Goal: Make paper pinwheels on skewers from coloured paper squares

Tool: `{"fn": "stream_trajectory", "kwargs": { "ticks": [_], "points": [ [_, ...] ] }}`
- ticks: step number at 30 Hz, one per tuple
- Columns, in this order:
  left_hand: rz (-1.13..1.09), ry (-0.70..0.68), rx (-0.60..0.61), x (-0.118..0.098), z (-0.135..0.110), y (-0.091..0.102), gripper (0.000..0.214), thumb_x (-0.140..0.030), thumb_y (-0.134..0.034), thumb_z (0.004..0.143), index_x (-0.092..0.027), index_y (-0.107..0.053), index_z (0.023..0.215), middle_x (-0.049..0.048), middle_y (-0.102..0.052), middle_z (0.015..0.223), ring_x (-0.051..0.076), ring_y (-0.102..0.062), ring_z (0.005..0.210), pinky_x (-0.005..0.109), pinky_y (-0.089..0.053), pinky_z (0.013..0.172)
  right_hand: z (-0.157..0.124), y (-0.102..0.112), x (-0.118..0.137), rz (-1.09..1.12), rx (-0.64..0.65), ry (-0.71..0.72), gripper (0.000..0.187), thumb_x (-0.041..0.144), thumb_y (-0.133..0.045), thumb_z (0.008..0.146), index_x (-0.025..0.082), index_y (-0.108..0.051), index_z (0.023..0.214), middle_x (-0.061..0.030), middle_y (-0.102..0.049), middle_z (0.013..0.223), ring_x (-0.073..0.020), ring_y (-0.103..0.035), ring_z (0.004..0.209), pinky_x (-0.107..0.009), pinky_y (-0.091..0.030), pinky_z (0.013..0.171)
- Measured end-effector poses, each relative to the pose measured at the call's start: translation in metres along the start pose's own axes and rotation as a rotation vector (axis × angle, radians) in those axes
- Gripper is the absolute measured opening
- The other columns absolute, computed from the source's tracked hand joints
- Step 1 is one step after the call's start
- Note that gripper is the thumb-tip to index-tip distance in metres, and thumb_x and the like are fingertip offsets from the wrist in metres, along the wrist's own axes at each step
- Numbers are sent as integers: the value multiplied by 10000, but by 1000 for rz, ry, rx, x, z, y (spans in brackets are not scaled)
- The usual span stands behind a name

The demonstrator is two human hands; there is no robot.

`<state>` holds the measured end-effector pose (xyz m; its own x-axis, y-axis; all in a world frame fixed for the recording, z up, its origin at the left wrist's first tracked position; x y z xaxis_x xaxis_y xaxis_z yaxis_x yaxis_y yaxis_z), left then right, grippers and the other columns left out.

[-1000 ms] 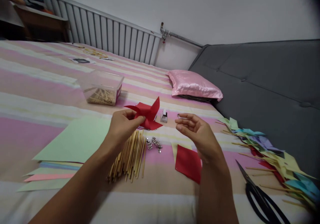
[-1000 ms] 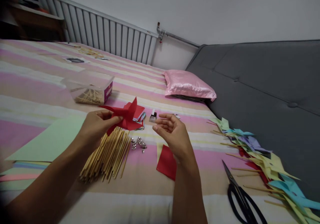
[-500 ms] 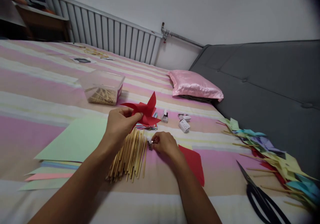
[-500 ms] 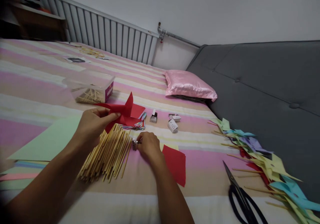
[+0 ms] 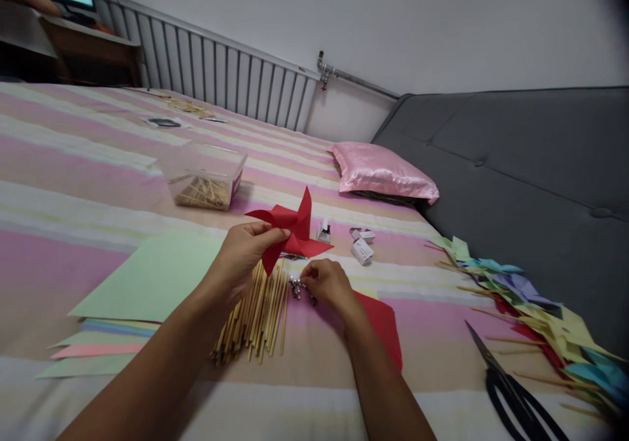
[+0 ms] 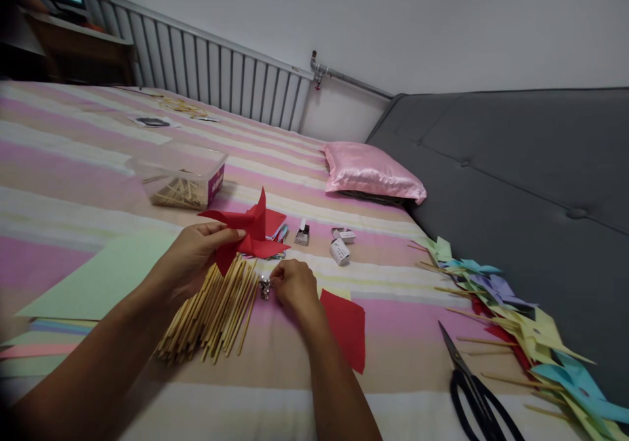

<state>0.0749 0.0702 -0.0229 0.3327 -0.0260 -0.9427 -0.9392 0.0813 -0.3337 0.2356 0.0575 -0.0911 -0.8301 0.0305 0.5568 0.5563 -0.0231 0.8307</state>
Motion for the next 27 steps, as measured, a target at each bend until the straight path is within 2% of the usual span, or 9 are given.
{"fn": "stream_trajectory", "kwargs": {
  "ticks": [9,19,27],
  "points": [
    [27,-3,-15,-1,1,2,165,-189,-751,539,-130,-600,509,-19,-574,493,75,-460,478,210,-304,474,2,1,-6,101,31,-6,197,119,-571,669,202,-737,734,-29,-731,720,-157,-658,673,-213,-425,565],
    [48,-24,-14,-2,1,2,156,-192,-743,558,-128,-606,520,-21,-574,496,73,-463,482,208,-298,482,4,3,-10,174,-1,-9,232,68,-535,637,178,-727,709,-39,-719,691,-154,-648,642,-223,-444,580],
    [63,-49,-7,-3,1,2,175,-194,-744,570,-138,-594,500,-27,-553,483,74,-455,477,222,-295,488,6,3,-14,295,-25,-3,208,81,-531,667,147,-689,784,-44,-694,675,-140,-634,597,-218,-454,555]
  ]
}}
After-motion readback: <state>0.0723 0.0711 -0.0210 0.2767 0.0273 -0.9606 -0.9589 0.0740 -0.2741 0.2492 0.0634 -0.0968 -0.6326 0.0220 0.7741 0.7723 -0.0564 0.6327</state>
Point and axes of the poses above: each hand's wrist, its own z-axis towards the middle knuckle, its own y-axis out of the back of the hand, x = y × z, the point moved 8 cm from there along z, towards the middle knuckle
